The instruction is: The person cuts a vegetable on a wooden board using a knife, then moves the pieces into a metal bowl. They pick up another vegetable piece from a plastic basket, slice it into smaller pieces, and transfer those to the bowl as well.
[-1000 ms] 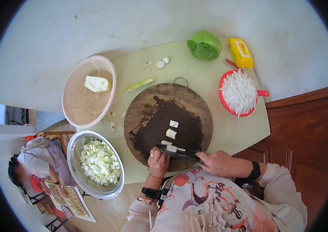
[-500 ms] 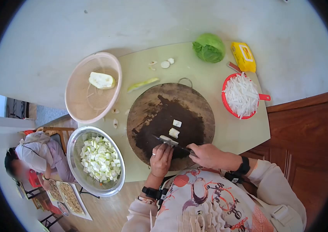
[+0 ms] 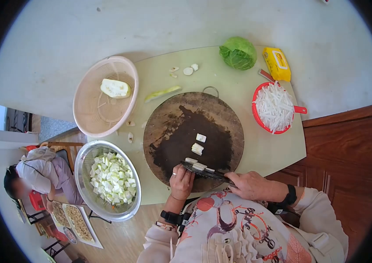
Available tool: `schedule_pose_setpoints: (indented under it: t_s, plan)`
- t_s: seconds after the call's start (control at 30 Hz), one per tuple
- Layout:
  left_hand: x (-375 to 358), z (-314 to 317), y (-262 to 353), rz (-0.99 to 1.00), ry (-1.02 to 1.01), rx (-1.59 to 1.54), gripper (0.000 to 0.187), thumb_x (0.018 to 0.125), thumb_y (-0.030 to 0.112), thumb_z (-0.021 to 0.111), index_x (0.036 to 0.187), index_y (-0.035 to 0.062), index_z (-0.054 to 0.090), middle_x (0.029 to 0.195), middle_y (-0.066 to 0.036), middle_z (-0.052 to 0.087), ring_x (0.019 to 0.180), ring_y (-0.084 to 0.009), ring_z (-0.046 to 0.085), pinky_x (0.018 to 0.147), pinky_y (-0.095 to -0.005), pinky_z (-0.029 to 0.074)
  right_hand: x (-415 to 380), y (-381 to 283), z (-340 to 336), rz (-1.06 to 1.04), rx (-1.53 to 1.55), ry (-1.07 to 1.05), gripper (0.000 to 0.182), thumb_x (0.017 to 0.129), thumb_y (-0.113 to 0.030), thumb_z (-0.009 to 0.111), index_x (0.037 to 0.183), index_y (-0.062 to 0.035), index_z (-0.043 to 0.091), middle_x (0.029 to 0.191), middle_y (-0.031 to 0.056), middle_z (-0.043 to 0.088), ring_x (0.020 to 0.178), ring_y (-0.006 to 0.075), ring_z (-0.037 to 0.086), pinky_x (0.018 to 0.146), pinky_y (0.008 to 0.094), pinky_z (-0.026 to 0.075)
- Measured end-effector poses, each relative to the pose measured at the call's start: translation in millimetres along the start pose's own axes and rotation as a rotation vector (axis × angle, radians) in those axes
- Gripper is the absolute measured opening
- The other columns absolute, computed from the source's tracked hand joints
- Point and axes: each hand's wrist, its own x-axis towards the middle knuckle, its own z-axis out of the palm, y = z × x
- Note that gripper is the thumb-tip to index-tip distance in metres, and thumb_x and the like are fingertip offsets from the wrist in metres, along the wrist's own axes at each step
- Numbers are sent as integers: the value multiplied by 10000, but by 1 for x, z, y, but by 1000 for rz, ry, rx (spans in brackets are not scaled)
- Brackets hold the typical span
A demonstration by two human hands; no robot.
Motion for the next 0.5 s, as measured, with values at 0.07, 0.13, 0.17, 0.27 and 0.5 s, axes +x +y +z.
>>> schedule_pose_setpoints:
  t_s: [0.07, 0.13, 0.17, 0.27, 0.5]
  plan:
    - [1, -1, 1, 1, 0, -1, 269, 634, -35, 720, 894, -38, 655, 1003, -148, 602, 896, -323, 586, 718, -372, 511, 3, -3, -1, 16, -13, -25, 326, 869, -197, 550, 1094, 18, 452, 651, 206, 610, 600, 389, 625, 541, 476, 497]
    - [4, -4, 3, -4, -21, -10, 250, 640, -35, 719, 882, -33, 659, 996, -145, 606, 889, -323, 586, 718, -370, 511, 8, -7, -4, 14, -20, -38, 308, 870, -194, 549, 1066, 21, 448, 652, 205, 609, 603, 388, 627, 540, 475, 497]
    - [3, -3, 2, -4, -19, -10, 250, 640, -35, 719, 882, -33, 659, 996, -145, 606, 889, -323, 586, 718, -370, 511, 11, -9, -5, 13, -25, -51, 291, 871, -190, 547, 1038, 24, 443, 652, 204, 609, 606, 386, 628, 540, 474, 497]
    - [1, 0, 1, -14, -3, -2, 263, 610, -51, 712, 866, -26, 656, 978, -162, 609, 887, -363, 590, 715, -397, 505, 28, -9, 0, -14, -7, -12, 262, 875, -187, 540, 990, 24, 437, 649, 199, 607, 606, 387, 627, 541, 480, 496]
    - [3, 2, 6, -17, 40, 25, 212, 673, -18, 726, 876, -25, 662, 963, -133, 600, 843, -308, 593, 715, -357, 509, 43, 1, 14, 5, 31, 60, 261, 887, -209, 541, 1004, 9, 459, 657, 214, 604, 624, 400, 620, 556, 490, 495]
